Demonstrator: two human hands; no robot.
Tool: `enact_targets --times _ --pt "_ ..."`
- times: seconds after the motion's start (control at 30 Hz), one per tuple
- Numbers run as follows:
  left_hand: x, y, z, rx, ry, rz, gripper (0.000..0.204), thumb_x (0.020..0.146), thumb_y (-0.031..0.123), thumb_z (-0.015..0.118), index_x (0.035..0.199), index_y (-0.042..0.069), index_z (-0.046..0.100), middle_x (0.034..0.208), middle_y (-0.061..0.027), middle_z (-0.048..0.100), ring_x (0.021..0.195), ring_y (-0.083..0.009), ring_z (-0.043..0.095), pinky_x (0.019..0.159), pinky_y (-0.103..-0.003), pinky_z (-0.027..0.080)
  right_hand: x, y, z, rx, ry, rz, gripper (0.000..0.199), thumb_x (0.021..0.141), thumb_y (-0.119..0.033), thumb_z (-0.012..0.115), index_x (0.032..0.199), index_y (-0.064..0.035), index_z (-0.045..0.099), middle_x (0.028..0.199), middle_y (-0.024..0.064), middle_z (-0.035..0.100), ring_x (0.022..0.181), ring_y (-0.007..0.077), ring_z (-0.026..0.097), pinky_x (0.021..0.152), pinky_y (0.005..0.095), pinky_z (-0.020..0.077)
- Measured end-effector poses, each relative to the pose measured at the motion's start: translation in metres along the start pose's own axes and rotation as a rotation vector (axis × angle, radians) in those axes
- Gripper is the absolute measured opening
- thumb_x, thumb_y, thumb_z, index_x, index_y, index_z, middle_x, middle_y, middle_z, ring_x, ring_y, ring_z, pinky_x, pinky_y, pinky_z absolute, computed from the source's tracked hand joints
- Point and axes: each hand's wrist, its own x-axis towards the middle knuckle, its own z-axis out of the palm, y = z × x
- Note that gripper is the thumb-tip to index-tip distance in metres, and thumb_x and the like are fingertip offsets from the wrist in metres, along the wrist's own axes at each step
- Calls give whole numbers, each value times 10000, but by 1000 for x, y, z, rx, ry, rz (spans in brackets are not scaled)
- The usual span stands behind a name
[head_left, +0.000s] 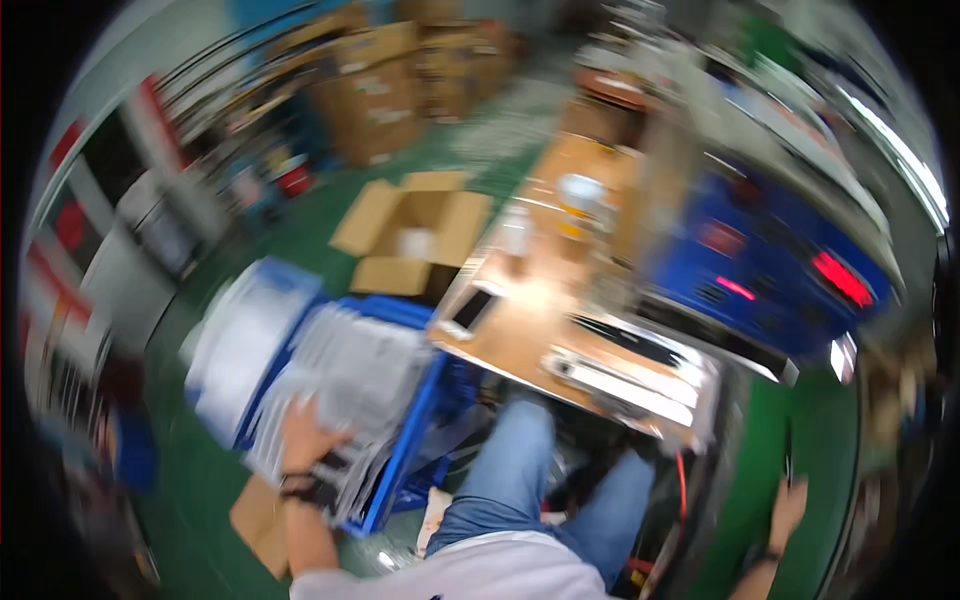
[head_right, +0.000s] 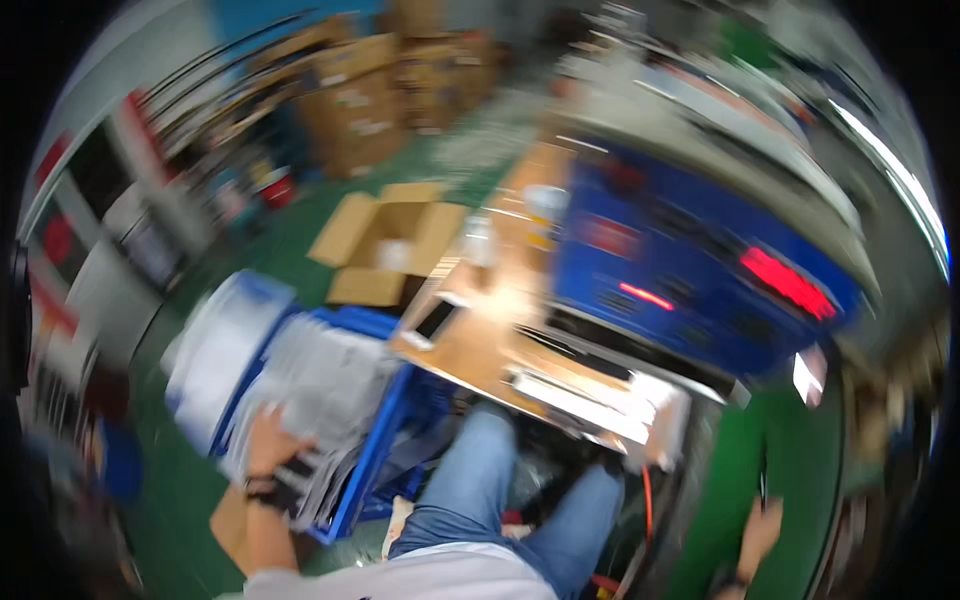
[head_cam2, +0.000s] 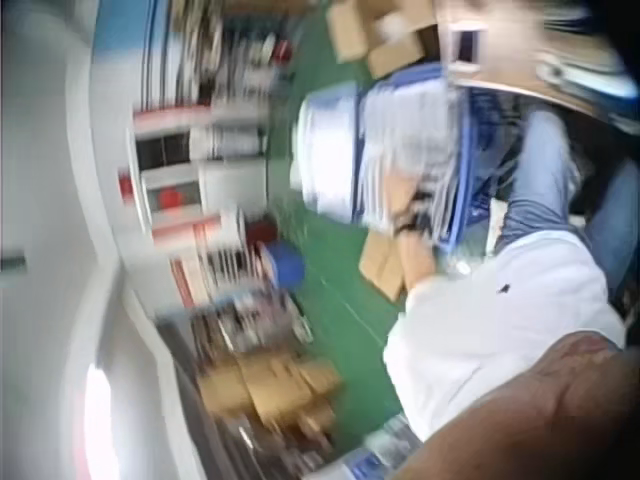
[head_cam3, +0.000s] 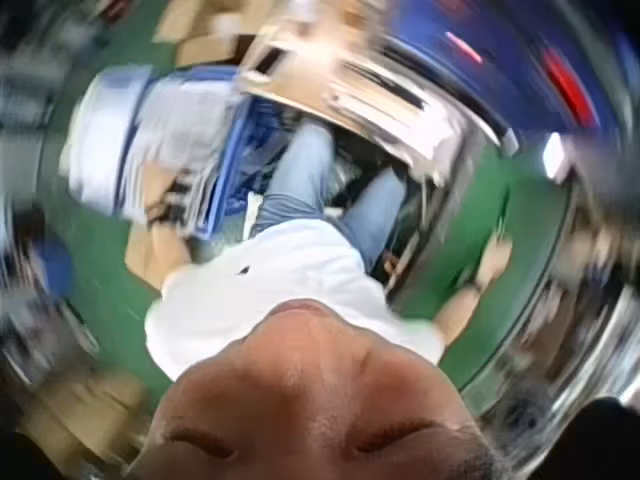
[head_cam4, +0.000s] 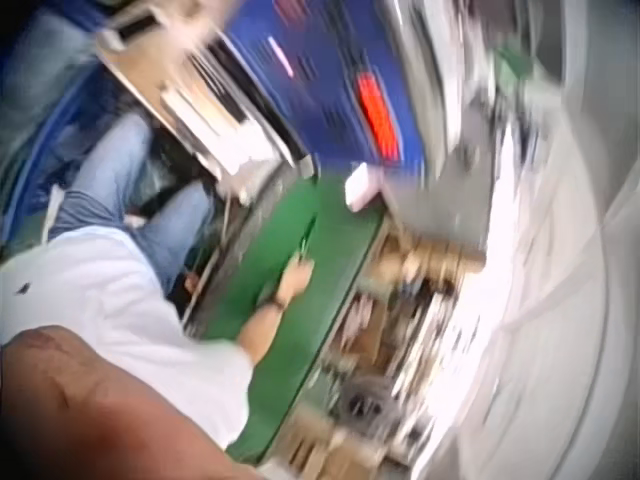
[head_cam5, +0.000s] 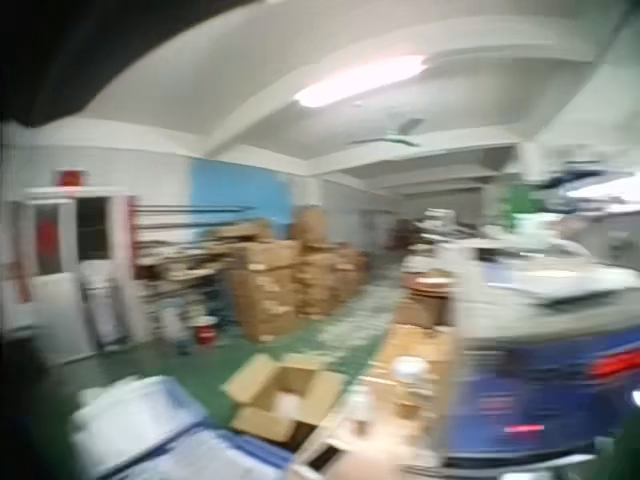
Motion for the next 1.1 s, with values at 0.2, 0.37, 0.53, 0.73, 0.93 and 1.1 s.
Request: enact_targets --times 0.2,0.37,0.53,0.73,0.93,1.1 --pt "-60 -97 25 -98 -69 -36 897 699 385 969 1400 -36 602 1416 -291 564 1270 -440 581 1056 -504 507 108 -117 48 -41 -74 216 454 912 -448 732 1041 -16 675 1016 295 735 1003 495 715 834 589 571" --pt "-42 9 -33 -73 -215 29 839 827 482 872 1389 -86 614 1331 -320 673 1207 -456 651 1065 -464 508 142 -127 79 38 29 319 410 884 -340 759 1079 16 706 986 269 752 975 475 723 851 545 578" --pt "-47 26 -49 -50 -232 -87 974 758 535 919 1456 -60 591 1421 -309 639 1329 -433 607 1156 -446 452 165 -129 113 149 78 87 479 899 -189 706 1305 56 633 1022 260 761 1001 437 739 887 523 588" --pt "-28 -114 53 -625 183 -166 645 827 39 826 1414 -16 566 1382 -183 524 1264 -307 575 1008 -391 526 159 -163 114 431 -84 24 546 881 -59 683 1404 59 579 952 201 754 899 342 738 841 441 577" --pt "8 -50 42 -1019 518 -277 465 902 -77 721 1342 10 598 1310 -72 575 1178 -235 597 981 -362 516 131 -185 37 736 -263 -90 408 959 -43 691 1352 36 616 827 -14 653 722 59 590 655 237 499" --pt "40 -50 38 -1876 255 -309 431 1042 134 677 1458 114 567 1098 -1 662 1068 -148 615 875 -294 494 73 -309 -41 903 -463 -300 347 992 -91 708 1321 7 659 859 -44 628 718 24 555 643 205 469"
